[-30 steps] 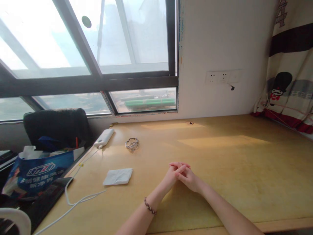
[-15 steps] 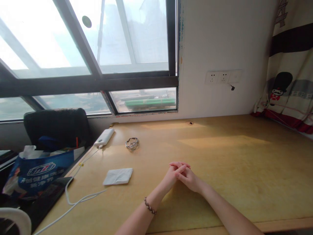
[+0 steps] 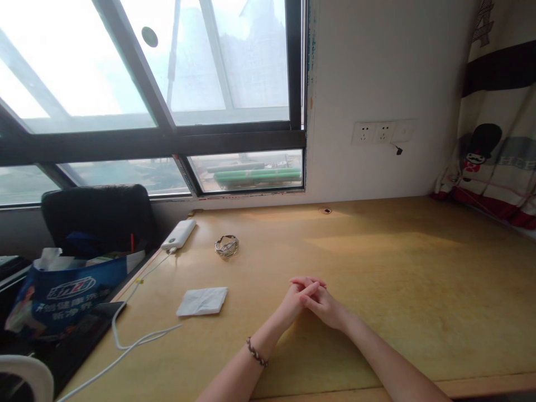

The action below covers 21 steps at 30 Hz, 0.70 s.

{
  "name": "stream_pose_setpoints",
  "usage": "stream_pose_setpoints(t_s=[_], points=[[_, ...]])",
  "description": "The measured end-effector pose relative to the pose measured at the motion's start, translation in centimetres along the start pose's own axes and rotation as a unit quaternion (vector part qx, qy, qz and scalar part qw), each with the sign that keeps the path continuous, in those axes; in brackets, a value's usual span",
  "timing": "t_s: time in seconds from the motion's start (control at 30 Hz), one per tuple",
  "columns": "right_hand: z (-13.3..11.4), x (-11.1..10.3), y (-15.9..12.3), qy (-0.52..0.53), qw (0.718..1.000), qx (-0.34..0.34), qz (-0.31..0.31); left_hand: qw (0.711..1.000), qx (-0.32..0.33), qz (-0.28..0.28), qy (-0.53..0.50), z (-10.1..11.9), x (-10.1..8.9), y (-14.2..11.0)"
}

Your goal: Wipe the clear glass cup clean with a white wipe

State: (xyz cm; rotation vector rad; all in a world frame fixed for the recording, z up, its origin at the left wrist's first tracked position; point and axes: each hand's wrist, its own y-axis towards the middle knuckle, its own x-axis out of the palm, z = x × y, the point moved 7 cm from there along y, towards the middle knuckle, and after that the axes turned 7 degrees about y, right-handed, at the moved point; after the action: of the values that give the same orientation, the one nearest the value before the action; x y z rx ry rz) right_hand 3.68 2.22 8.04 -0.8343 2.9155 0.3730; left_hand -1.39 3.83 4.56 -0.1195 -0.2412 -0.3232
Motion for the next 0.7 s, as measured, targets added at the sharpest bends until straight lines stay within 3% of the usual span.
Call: stream_pose_setpoints(t_s=[0.7], points=[[-0.27, -0.02, -0.01, -0.002, 1.0, -0.006, 0.0, 1.0, 0.001, -0.003, 0.005, -0.16, -0.16, 0.03]])
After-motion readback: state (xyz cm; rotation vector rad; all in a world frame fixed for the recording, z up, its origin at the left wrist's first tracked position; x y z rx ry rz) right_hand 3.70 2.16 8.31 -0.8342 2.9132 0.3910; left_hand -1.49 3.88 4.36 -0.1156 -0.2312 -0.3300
